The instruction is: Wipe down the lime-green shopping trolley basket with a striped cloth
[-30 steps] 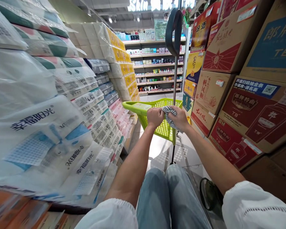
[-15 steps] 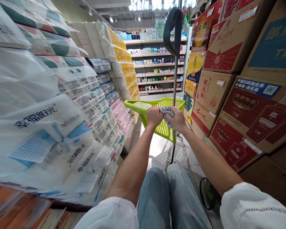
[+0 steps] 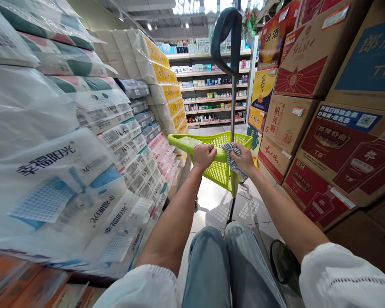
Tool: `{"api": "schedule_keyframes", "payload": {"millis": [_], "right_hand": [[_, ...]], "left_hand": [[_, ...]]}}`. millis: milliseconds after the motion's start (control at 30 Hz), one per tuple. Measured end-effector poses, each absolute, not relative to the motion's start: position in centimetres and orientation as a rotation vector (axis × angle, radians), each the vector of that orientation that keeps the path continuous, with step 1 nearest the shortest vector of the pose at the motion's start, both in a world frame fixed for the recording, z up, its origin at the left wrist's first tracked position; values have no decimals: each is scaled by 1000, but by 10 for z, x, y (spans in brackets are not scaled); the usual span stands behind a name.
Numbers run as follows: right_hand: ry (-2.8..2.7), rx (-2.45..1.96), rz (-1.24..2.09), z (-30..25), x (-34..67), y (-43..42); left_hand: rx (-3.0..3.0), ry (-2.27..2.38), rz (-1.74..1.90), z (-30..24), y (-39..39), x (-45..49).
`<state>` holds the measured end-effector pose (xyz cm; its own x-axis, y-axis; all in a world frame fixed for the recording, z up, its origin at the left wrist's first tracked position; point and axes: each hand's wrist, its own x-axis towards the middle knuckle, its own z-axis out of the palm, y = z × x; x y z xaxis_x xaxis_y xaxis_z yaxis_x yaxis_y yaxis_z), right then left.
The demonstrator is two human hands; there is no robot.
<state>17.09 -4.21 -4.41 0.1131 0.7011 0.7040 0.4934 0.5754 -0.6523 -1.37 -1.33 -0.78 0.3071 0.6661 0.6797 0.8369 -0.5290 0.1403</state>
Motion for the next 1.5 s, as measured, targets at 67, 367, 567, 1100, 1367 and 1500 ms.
{"api": "schedule_keyframes", "payload": {"millis": [67,367,567,1100,1367,1500], "right_hand": [[-1546,-1059,193,-44,161,-43],[-1605,-1021,153,-44,141,-46],[-1567,-941,469,-53,149,-45],[-1562,-1093,-246,-83,137,-16],[-1747,-1142,-212,-135,145,-9],[-1691,-1104,-192,-112,130,-10]], "left_hand": [[-2355,-1358,-1008,-7,-11,-24],[-2432,-1198,-750,13,-9,-53],[-2249,-1313,-604,26,-27,-38],[-2257,-1347,-595,-5,-27,5],[-2229,-1384,-661,-3,-20,-16],[-2227,-1385,-664,-4,-19,-20]]}}
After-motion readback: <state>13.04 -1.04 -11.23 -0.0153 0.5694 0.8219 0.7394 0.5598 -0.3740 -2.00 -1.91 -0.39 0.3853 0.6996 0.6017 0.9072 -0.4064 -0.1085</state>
